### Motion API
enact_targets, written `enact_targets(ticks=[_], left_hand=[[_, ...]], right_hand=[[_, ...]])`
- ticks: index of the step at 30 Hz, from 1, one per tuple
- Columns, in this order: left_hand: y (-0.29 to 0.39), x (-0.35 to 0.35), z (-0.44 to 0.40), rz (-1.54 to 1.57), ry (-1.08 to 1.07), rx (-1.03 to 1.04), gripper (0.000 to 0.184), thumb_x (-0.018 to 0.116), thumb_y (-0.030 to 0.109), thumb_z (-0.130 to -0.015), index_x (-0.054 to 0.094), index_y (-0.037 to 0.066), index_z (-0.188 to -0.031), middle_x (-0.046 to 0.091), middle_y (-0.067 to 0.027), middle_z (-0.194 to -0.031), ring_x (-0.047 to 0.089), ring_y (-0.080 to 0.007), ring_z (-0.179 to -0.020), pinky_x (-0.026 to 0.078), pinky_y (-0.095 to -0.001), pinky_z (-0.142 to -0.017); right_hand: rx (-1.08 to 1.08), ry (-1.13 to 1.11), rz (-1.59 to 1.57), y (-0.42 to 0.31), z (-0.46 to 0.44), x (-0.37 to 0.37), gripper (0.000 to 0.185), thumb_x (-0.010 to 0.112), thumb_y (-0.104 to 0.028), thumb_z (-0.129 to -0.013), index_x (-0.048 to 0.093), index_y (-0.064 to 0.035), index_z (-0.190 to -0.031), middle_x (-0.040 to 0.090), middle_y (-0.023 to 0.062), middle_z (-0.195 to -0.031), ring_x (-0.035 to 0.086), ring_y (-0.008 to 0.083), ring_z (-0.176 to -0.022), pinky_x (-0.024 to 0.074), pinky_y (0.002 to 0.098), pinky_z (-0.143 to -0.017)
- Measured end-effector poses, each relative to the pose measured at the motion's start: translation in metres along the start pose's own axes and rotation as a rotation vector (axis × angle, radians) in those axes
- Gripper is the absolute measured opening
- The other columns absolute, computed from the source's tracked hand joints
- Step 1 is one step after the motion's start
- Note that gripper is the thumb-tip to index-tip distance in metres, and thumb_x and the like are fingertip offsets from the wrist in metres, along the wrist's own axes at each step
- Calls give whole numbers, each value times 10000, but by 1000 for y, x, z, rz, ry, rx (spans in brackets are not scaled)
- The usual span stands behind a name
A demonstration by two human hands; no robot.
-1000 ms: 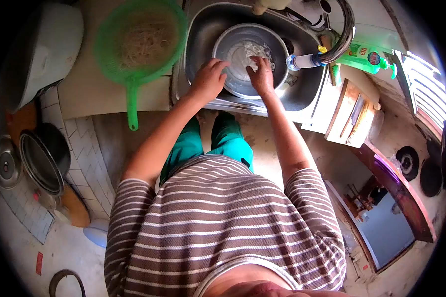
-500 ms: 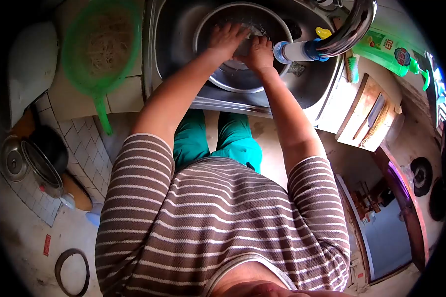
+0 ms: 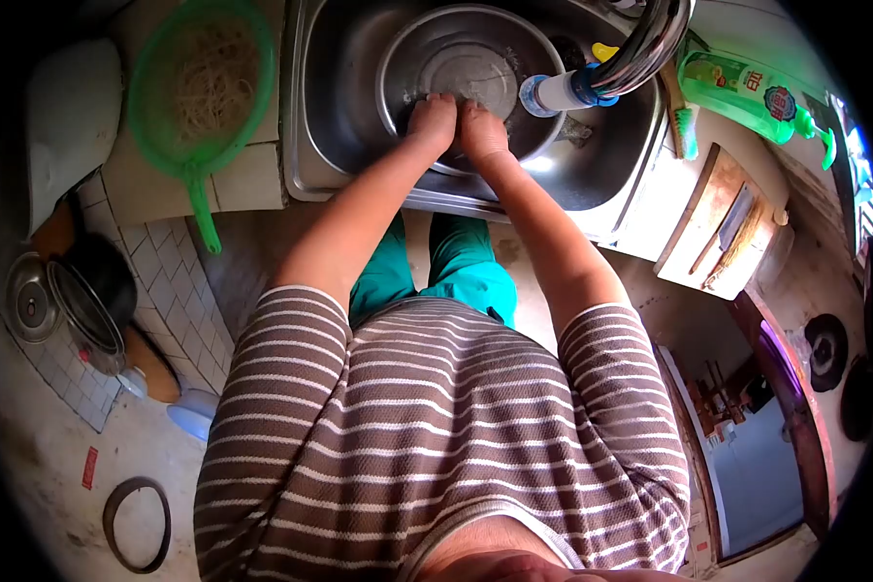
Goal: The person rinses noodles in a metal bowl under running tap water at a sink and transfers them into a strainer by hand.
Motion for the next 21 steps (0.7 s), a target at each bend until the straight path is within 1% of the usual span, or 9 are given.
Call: enact_targets(ticks=[1,3,5,7,12,15,17,19,21], left_hand=[[0,-1,0,0,1,-1,181,474,87,-827,582,39,-964,597,-193,-987,604,-362,-894,500,-412,-787],[-2,-1,0,85,-133,-122,189,467,94,-832,618,31,-927,623,-209,-975,606,-356,-932,482,-433,-813],[-2,-5,-1,88,-171,-120,239,432,89,-847,636,15,-947,615,-214,-1018,606,-352,-953,489,-430,-822],[0,-13,0,93,-215,-119,290,396,85,-863,654,0,-967,608,-219,-1060,607,-348,-974,496,-427,-831],[-10,-7,-2,-62,-422,67,287,430,111,-859,656,17,-1009,613,-181,-1091,605,-327,-994,489,-419,-841],[-9,-16,6,-81,-438,149,275,421,81,-850,640,12,-1000,598,-191,-1100,577,-349,-1020,475,-416,-850],[-6,-26,14,-82,-404,153,276,418,79,-851,635,14,-1010,591,-183,-1116,571,-342,-1033,473,-411,-856],[-5,-29,15,-80,-369,160,279,415,77,-853,629,15,-1020,584,-174,-1133,566,-335,-1046,471,-407,-862],[-7,-29,16,-176,-424,259,272,435,87,-848,619,30,-1040,578,-170,-1127,557,-321,-1059,467,-402,-868]], right_hand=[[-8,10,-8,0,0,1,203,530,-150,-792,539,-22,-950,622,237,-917,611,398,-862,500,468,-742],[-20,17,-19,4,-1,12,200,531,-157,-790,569,-26,-936,628,239,-919,607,392,-883,491,466,-760],[-112,-19,-99,13,-8,29,210,535,-173,-787,621,-39,-923,632,218,-934,600,383,-897,479,452,-784],[-117,-40,-102,10,-5,29,228,548,-196,-780,636,-51,-932,631,213,-941,598,380,-903,474,449,-789],[-110,-136,-142,9,0,22,252,572,-250,-767,659,-68,-919,634,204,-938,598,375,-905,471,443,-789],[-158,-209,-70,4,-1,21,247,588,-270,-759,670,-68,-875,639,195,-926,599,366,-909,472,438,-781],[-182,-270,-82,1,2,18,250,605,-235,-744,670,-48,-896,632,204,-961,600,366,-914,477,435,-799],[-219,-263,-83,1,4,14,247,605,-238,-744,669,-50,-892,635,200,-954,600,364,-909,475,430,-802],[-256,-257,-84,3,5,15,245,606,-241,-745,669,-51,-887,637,195,-946,600,362,-905,473,425,-805]])
Point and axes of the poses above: each hand's wrist, its own z-axis away from the middle knuckle, its own x-axis out of the palm, y = z × x, the point moved 1 cm from there along -z, towards the middle knuckle
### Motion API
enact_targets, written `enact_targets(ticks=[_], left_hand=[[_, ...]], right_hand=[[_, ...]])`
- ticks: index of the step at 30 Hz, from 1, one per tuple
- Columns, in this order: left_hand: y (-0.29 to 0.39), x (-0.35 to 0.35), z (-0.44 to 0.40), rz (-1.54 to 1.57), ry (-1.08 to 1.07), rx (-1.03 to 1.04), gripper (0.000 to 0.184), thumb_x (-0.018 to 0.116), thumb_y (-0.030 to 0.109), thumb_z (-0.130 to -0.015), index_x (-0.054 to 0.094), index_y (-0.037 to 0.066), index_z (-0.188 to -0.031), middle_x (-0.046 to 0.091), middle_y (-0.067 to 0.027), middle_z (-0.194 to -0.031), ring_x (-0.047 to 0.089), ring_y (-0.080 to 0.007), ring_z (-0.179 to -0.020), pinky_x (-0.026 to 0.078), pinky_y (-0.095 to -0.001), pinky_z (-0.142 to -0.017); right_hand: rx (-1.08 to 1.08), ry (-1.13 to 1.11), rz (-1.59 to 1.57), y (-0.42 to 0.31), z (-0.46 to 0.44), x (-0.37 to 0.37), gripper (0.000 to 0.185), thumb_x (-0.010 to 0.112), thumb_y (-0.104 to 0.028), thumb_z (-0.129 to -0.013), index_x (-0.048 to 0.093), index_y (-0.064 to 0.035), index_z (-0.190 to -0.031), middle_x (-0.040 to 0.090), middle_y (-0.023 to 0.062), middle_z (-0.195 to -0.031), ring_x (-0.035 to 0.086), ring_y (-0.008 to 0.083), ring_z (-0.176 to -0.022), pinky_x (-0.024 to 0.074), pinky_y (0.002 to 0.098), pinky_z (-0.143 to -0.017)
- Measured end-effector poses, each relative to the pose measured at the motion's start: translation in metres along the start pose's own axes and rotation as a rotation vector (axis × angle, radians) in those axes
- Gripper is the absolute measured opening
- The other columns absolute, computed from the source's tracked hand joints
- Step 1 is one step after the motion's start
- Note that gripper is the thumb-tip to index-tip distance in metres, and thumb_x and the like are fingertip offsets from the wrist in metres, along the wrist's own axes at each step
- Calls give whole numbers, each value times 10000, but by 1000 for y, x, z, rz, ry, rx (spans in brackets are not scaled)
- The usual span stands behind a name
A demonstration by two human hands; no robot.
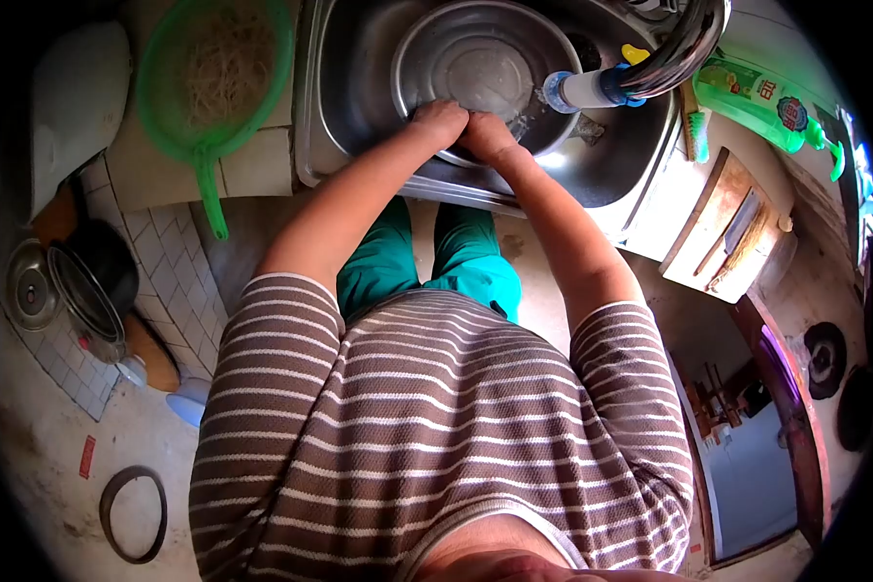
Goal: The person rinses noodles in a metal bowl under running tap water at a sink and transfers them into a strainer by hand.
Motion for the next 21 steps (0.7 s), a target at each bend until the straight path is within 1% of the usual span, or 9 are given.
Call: enact_targets(ticks=[4,6,9,10,12,15,18,20,21], left_hand=[[-6,9,-6,-11,-25,20,249,438,84,-846,608,26,-1017,582,-166,-1102,565,-319,-1031,467,-408,-863],[-11,16,-7,37,122,60,225,451,70,-836,584,20,-1011,584,-161,-1083,574,-328,-995,472,-418,-838],[-1,-12,9,80,202,101,197,467,61,-823,564,25,-991,586,-158,-1041,575,-338,-972,472,-427,-816],[2,-16,12,82,205,100,197,467,61,-823,564,25,-991,586,-158,-1041,575,-338,-972,472,-427,-816],[7,-30,19,171,373,121,194,474,45,-809,554,31,-986,582,-164,-1011,570,-346,-974,470,-436,-803],[20,-57,32,253,420,130,183,464,31,-808,541,31,-974,570,-170,-1019,560,-354,-982,466,-438,-806],[22,-91,59,262,461,93,190,457,24,-809,526,34,-985,560,-161,-1051,555,-358,-989,462,-437,-819],[23,-120,90,219,532,81,204,480,13,-800,526,36,-997,560,-157,-1056,552,-360,-996,465,-429,-825],[20,-133,114,206,675,127,197,509,7,-794,538,37,-987,565,-161,-1036,563,-358,-963,474,-425,-800]], right_hand=[[-70,-5,-33,4,-1,-2,238,613,-216,-734,661,-31,-876,635,206,-902,597,372,-880,470,423,-786],[-80,-5,-45,2,3,-8,232,616,-204,-728,655,-21,-867,633,210,-884,597,376,-870,470,425,-772],[-21,96,-87,-8,11,-37,194,608,-162,-722,621,13,-805,625,218,-842,595,383,-841,466,425,-746],[-5,91,-160,-12,16,-49,180,597,-147,-737,616,12,-820,626,219,-860,595,384,-858,466,424,-757],[-3,154,-180,-21,23,-66,179,580,-141,-759,609,3,-861,626,225,-875,593,387,-879,465,423,-767],[8,236,-141,-37,35,-92,209,562,-157,-790,590,9,-914,626,233,-881,594,391,-884,470,421,-760],[-65,400,-237,-71,50,-114,175,595,-107,-783,584,10,-912,632,220,-846,620,367,-859,492,391,-720],[-86,416,-212,-108,59,-135,184,600,-90,-783,579,7,-937,630,221,-852,624,365,-852,496,388,-710],[-98,425,-190,-133,63,-147,206,607,-103,-778,576,5,-950,632,217,-864,624,368,-843,495,401,-706]])
Point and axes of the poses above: each hand's wrist, its own z-axis away from the middle knuckle, its own x-axis out of the palm, y = z × x, the point moved 1 cm from there along -z, towards the middle knuckle
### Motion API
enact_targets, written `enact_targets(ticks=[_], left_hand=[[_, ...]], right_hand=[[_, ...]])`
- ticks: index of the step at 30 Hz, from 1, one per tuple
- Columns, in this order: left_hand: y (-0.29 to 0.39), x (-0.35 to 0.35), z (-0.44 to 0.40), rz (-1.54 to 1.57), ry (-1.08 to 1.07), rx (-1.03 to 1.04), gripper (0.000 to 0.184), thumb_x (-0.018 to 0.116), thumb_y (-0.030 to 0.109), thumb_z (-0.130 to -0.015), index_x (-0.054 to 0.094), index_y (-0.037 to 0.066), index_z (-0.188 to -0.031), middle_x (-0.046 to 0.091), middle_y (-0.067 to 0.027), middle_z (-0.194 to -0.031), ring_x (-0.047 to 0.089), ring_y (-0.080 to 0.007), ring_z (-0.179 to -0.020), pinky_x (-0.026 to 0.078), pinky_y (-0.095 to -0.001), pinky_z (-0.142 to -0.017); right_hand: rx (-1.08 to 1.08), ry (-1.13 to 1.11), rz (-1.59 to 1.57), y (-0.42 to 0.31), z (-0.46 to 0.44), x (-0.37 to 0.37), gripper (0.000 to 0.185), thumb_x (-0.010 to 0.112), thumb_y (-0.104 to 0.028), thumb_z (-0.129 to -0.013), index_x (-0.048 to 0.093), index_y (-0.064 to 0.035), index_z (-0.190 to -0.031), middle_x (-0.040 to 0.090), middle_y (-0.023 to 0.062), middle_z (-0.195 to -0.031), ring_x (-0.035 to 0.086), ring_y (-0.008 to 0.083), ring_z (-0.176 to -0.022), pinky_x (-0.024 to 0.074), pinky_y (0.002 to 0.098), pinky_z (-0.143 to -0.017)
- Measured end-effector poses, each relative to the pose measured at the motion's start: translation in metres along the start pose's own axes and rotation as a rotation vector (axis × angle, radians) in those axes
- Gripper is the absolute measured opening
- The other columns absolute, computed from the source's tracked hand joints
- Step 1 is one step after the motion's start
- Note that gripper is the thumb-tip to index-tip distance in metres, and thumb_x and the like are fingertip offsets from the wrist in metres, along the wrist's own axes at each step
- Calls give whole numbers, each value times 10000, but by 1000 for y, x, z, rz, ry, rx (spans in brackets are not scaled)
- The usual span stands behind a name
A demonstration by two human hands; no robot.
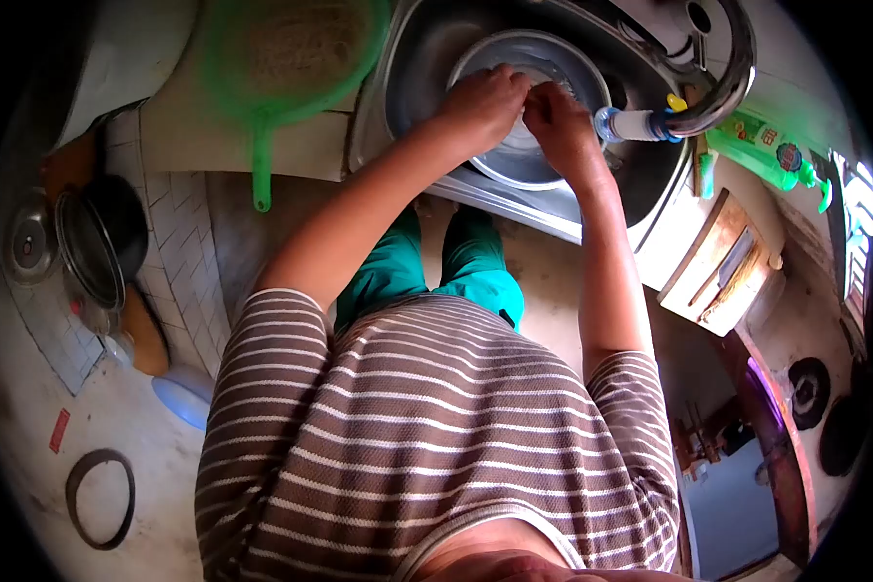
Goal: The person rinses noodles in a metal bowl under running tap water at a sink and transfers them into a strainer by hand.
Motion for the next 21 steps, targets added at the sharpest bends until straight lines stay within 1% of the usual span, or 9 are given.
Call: enact_targets(ticks=[2,4,5,6,9,12,14,16,21], left_hand=[[-11,-43,18,-13,368,239,108,516,52,-813,519,18,-916,560,-193,-935,585,-359,-827,493,-426,-714],[-16,-103,29,-9,296,192,138,504,12,-798,517,48,-931,561,-165,-911,585,-340,-821,480,-416,-670],[-6,-134,42,-85,429,126,156,498,7,-801,516,50,-949,576,-154,-952,584,-345,-842,472,-436,-673],[-18,-153,49,-114,312,56,235,512,20,-802,530,54,-1035,582,-157,-1030,568,-356,-911,468,-442,-738],[-23,-214,63,-51,342,-80,174,494,23,-798,522,-6,-967,553,-225,-969,513,-412,-944,423,-450,-774],[-73,-226,72,-195,470,-93,210,452,-13,-807,532,1,-1001,582,-211,-937,562,-398,-889,445,-449,-735],[-138,-196,80,-398,305,-100,352,535,16,-808,533,45,-1158,564,-179,-1114,536,-348,-1031,452,-401,-845],[-166,-183,92,-379,308,-89,349,548,40,-816,537,58,-1164,568,-171,-1114,534,-345,-1037,445,-404,-850],[-112,-181,101,-384,416,-130,311,583,117,-842,563,90,-1151,587,-131,-1098,535,-324,-1038,431,-395,-869]], right_hand=[[-102,20,-6,-54,-6,-9,193,599,-113,-801,576,-7,-962,635,193,-844,624,317,-775,489,362,-681],[-274,68,-60,-108,-17,-12,184,591,-124,-825,577,-22,-978,637,171,-821,624,276,-705,482,323,-653],[-355,93,-111,-133,-22,-10,188,590,-125,-825,576,-24,-983,637,173,-818,624,286,-702,481,324,-652],[-387,88,-131,-153,-29,-4,191,593,-118,-817,581,-30,-986,632,170,-849,621,288,-719,483,324,-655],[-492,140,-151,-197,-55,23,247,578,-122,-822,550,-34,-1051,606,146,-817,610,289,-706,498,343,-631],[-577,237,-127,-190,-109,104,260,562,-136,-826,538,-31,-1062,590,143,-790,602,313,-707,505,384,-617],[-577,278,-84,-178,-113,142,225,566,-139,-817,562,-30,-1013,594,161,-828,601,338,-739,499,406,-630],[-881,758,192,-173,-102,146,230,588,-130,-790,547,-24,-991,575,170,-887,599,311,-793,483,398,-624],[-703,501,-110,-151,-47,119,240,612,-23,-757,599,-63,-993,578,121,-997,603,265,-798,501,326,-681]])
Point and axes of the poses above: each hand's wrist, its own z-axis away from the middle knuckle, its own x-axis out of the palm, y = z × x, the point moved 1 cm from there along -z, towards the middle knuckle
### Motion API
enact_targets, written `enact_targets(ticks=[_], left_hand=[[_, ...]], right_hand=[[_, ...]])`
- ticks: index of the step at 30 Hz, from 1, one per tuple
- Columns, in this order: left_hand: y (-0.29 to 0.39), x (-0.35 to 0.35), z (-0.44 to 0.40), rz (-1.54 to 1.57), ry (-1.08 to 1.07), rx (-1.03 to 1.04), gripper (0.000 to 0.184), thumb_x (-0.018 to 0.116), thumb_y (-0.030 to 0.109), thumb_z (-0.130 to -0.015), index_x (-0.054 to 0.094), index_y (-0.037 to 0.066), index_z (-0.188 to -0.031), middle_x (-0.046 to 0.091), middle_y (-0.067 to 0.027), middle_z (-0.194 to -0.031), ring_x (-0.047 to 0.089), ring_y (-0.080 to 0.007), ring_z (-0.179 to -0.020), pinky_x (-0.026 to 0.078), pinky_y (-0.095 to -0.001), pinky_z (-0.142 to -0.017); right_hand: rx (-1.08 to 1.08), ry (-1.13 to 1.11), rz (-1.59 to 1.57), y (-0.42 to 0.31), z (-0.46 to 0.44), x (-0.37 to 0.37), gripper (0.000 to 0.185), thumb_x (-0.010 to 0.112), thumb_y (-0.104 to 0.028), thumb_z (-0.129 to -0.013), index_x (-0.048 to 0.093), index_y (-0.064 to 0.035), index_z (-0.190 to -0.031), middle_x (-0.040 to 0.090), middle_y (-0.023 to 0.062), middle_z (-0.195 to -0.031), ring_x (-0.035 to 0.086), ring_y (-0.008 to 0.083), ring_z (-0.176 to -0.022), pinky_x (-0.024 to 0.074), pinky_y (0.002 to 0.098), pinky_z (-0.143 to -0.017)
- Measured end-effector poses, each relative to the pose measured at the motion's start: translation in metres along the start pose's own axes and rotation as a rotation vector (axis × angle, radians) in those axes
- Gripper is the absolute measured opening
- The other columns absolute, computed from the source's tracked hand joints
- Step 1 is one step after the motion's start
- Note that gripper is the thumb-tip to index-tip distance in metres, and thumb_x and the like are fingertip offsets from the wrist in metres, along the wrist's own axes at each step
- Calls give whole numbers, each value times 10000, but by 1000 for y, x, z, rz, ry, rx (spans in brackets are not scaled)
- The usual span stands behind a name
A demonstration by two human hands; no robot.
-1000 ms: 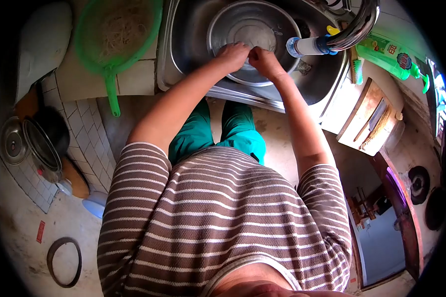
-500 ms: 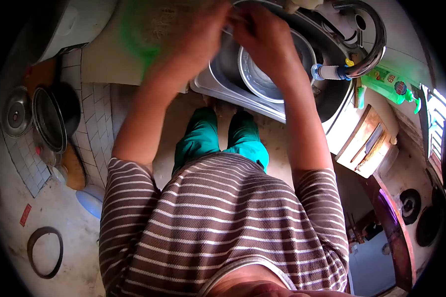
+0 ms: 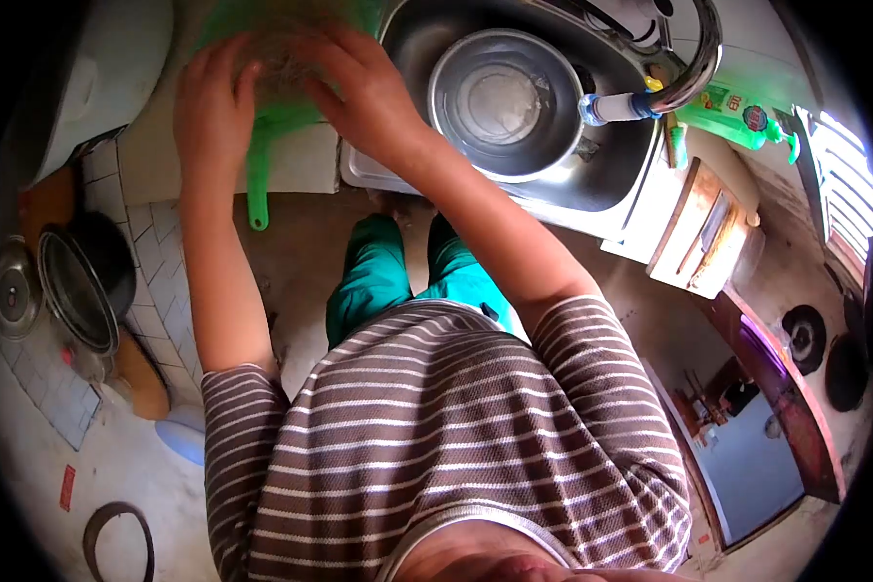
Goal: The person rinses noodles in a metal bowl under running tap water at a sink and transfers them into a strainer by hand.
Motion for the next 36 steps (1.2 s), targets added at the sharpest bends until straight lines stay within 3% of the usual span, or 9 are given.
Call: enact_targets(ticks=[5,8,14,16,18,19,22,30,36], left_hand=[[62,25,14,395,134,-40,170,585,110,-860,629,79,-1021,613,-60,-1001,593,-196,-868,467,-295,-775],[94,49,21,568,151,-77,143,601,55,-816,641,77,-951,609,-80,-946,581,-245,-847,469,-333,-754],[128,99,30,783,27,-58,142,583,37,-832,623,65,-966,608,-68,-926,589,-188,-768,475,-280,-680],[134,118,35,868,-88,-137,143,582,45,-837,610,62,-976,603,-72,-903,594,-182,-743,477,-273,-653],[133,138,41,859,-172,-167,146,582,51,-840,597,56,-986,595,-74,-899,597,-180,-729,482,-268,-647],[134,150,46,898,-213,-226,156,576,52,-852,598,55,-1007,600,-63,-918,588,-146,-764,472,-249,-694],[130,187,60,964,-282,-315,185,574,56,-860,594,57,-1044,603,-44,-934,565,-104,-789,462,-229,-742],[126,223,79,962,-416,-519,204,608,103,-809,595,44,-1004,626,-84,-886,601,-169,-758,489,-280,-706],[129,232,83,963,-480,-507,209,594,96,-841,585,43,-1042,613,-34,-893,569,-106,-775,464,-238,-718]], right_hand=[[349,-12,-281,12,47,-34,222,577,53,-748,606,-49,-944,586,117,-892,604,266,-787,496,314,-679],[453,28,-340,26,60,-49,186,582,23,-768,609,-53,-936,599,114,-879,620,245,-795,499,310,-675],[798,39,-326,125,118,-120,203,567,2,-844,574,-7,-1047,623,96,-981,614,157,-903,486,263,-806],[803,-103,42,164,144,-149,298,671,-99,-763,589,-33,-1041,604,168,-1040,628,254,-886,504,336,-760],[782,-441,467,206,181,-165,520,711,-197,-722,503,-31,-1168,546,212,-1124,552,329,-1036,439,423,-881],[750,-518,457,217,187,-166,670,725,-234,-670,430,-37,-1238,505,238,-1163,454,393,-1133,358,476,-952],[605,-645,585,216,192,-160,774,778,-202,-589,416,-97,-1265,442,225,-1185,456,403,-1067,424,457,-903],[415,-840,608,203,205,-103,361,530,-77,-734,481,-31,-1089,485,231,-1086,492,392,-1005,466,410,-839],[277,-847,623,201,204,-85,195,528,-97,-759,508,-57,-949,565,156,-950,584,309,-877,532,375,-680]])
Point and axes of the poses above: each hand's wrist, its own z-axis away from the middle knuckle, its own x-axis out of the palm, y = z × x, the point moved 1 cm from there along -z, towards the middle knuckle
